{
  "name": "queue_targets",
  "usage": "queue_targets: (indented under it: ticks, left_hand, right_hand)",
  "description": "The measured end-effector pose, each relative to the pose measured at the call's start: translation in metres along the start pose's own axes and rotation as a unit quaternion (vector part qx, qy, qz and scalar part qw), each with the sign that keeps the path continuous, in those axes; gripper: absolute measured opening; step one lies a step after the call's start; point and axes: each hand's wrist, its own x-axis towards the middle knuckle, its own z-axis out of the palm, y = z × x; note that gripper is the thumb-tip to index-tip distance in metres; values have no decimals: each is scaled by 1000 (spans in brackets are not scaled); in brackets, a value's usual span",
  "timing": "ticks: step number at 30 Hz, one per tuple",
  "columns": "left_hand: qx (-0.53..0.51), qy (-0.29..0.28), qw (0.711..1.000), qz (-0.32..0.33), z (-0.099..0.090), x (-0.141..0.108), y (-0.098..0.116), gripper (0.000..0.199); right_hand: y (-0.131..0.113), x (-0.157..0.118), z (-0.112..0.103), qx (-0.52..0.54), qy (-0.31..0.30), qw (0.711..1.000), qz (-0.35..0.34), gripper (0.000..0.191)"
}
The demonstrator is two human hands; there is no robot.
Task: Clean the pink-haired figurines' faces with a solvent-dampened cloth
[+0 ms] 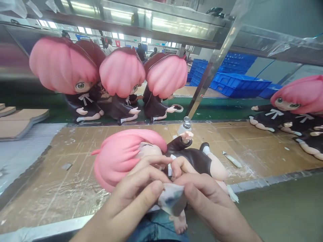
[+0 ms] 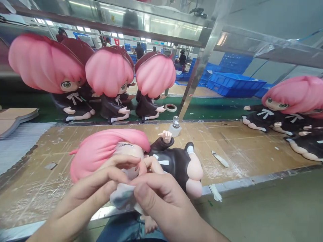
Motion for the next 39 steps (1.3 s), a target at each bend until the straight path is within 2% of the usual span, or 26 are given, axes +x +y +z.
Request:
queue_targets:
  ticks: [3,7,11,14,16,19,25,30,34,39]
  left_hand:
    - [-151,6,987,-56,4,1,0,23]
    - [-277,36,954,-108,12,2,0,30]
    - [-314,61,939,-125,18,2,5,32]
    - [-323,95,929,-154,19,2,14,34]
    - [-337,106,919,-173,18,3,19,35]
    - [-360,100,911,-175,17,4,21,31]
    - [-343,128,903,-224,8,2,17,32]
    - [-253,118,933,-226,-2,-1,10,38]
    - [-150,156,959,-181,-2,-3,16,43]
    - [-169,136,948,-232,5,-10,35,46]
  right_hand:
    - [-3,-4,0,-7,32,999,-1,43]
    - [2,-8,0,74,39,995,51,38]
    - [7,-9,2,183,45,978,86,37]
    - [7,-10,2,253,25,960,115,34]
    - [6,-11,1,270,-2,952,144,34]
    - [7,-14,-3,247,-41,952,177,45]
    - [11,-21,-13,158,-88,967,181,42]
    - [11,-25,-18,168,-43,974,143,41]
    - [8,-25,-22,83,-30,989,119,37]
    - [6,-22,-21,95,1,992,78,36]
